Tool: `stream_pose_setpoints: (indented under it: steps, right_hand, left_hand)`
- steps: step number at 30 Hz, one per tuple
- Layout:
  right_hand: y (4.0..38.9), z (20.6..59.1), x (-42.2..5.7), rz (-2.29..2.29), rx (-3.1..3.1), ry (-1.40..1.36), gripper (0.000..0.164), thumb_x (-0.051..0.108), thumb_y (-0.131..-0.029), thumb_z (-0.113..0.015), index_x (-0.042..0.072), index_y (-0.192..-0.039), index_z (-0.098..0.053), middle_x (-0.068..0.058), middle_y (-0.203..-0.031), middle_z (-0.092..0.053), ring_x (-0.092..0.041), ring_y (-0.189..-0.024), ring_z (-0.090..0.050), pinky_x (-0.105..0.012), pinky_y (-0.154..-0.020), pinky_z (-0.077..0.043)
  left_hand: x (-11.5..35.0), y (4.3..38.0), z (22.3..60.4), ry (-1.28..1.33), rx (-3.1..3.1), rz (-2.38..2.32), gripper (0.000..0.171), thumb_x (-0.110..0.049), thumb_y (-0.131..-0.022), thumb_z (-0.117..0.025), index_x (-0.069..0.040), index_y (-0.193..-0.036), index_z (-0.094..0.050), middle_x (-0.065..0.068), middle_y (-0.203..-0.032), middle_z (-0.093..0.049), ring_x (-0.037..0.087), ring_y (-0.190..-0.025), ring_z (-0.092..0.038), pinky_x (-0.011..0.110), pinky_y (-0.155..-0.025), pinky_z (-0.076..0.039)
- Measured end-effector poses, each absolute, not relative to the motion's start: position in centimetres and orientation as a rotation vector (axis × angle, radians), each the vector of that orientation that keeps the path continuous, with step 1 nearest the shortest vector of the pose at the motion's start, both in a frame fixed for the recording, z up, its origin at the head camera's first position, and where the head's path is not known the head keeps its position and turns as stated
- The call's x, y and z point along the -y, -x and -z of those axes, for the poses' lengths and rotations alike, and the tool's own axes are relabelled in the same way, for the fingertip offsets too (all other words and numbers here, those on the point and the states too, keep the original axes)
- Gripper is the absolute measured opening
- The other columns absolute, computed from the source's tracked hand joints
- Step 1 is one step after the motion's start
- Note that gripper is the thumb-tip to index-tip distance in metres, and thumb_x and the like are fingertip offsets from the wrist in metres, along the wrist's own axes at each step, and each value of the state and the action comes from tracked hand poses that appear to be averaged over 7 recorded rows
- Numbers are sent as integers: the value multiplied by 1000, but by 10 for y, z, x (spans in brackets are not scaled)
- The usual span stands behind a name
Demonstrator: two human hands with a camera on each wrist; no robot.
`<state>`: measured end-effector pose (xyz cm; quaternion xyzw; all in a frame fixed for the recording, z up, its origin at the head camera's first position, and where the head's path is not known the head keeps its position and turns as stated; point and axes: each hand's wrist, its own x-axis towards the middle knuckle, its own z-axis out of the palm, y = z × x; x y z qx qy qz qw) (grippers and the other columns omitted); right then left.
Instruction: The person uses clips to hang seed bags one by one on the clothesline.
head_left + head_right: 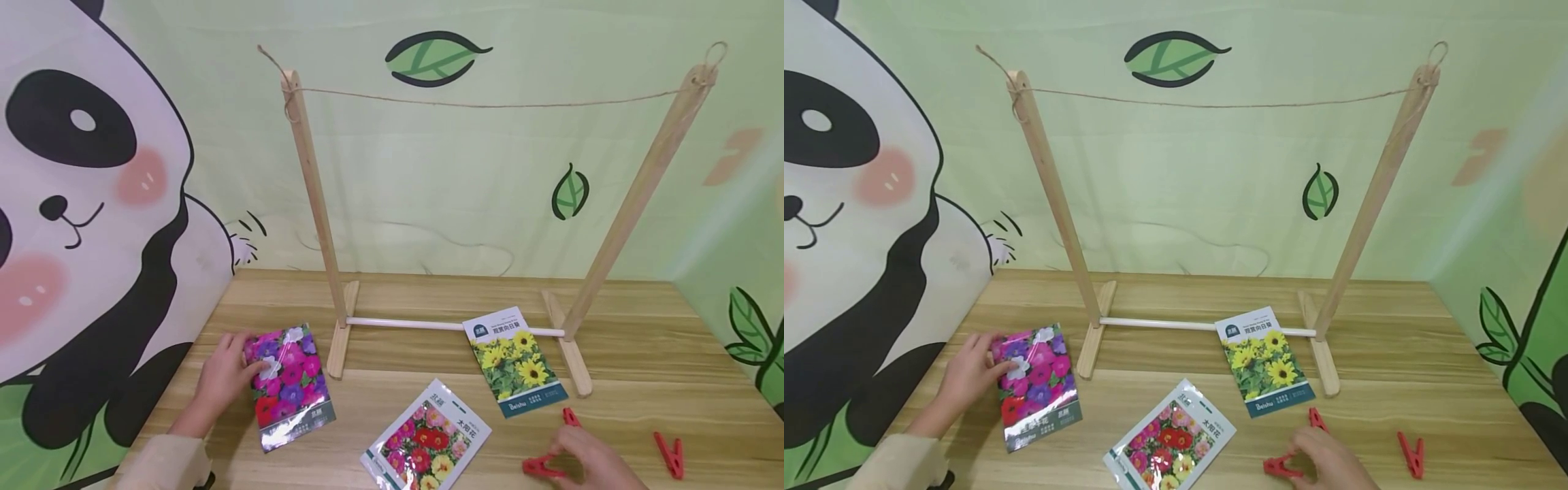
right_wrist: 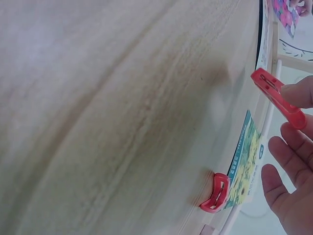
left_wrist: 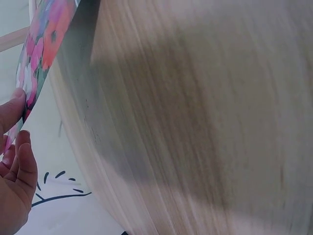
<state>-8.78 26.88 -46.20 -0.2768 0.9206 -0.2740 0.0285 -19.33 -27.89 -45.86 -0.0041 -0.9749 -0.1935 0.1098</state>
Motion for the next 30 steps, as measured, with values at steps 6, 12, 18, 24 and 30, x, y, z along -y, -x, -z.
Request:
stream_pose_setpoints:
  steps: [6,12,18,24,30]
  right_hand:
    - [88,461,-268,884,-2830,857,29,15,-68,-73,23,-85,-51,13,-88,-53,3,-81,-50,-19,-65,-46]
    - [92,456,-265,839,-2764,711,25,21,-72,-70,21,-89,-53,11,-90,-53,-1,-81,-52,-21,-67,-47]
    - [90,454,-262,873,-2810,715,26,19,-73,-70,23,-93,-53,12,-89,-55,0,-79,-50,-20,-68,-47]
    - [90,455,-261,920,-2904,848,31,12,-69,-72,25,-92,-56,14,-86,-56,0,-76,-50,-20,-65,-47]
    - [93,452,-260,894,-2948,903,32,9,-67,-72,22,-92,-57,12,-86,-57,-1,-76,-52,-21,-65,-47]
  left_hand:
    - [279,194,459,5,2871,571,57,-26,-70,-74,-3,-115,-48,18,-99,-48,30,-81,-51,46,-68,-44]
    - [278,192,459,7,2872,571,56,-26,-71,-73,-2,-115,-48,19,-101,-48,31,-82,-51,47,-70,-44]
    - [278,191,459,16,2871,577,58,-25,-71,-74,-1,-116,-48,20,-103,-48,33,-85,-52,50,-73,-44]
    - [278,190,460,12,2866,579,58,-25,-70,-74,-1,-117,-48,20,-102,-48,31,-81,-51,48,-70,-45]
    - [278,191,461,25,2842,583,58,-25,-71,-73,-2,-117,-48,18,-100,-48,27,-76,-49,44,-66,-44]
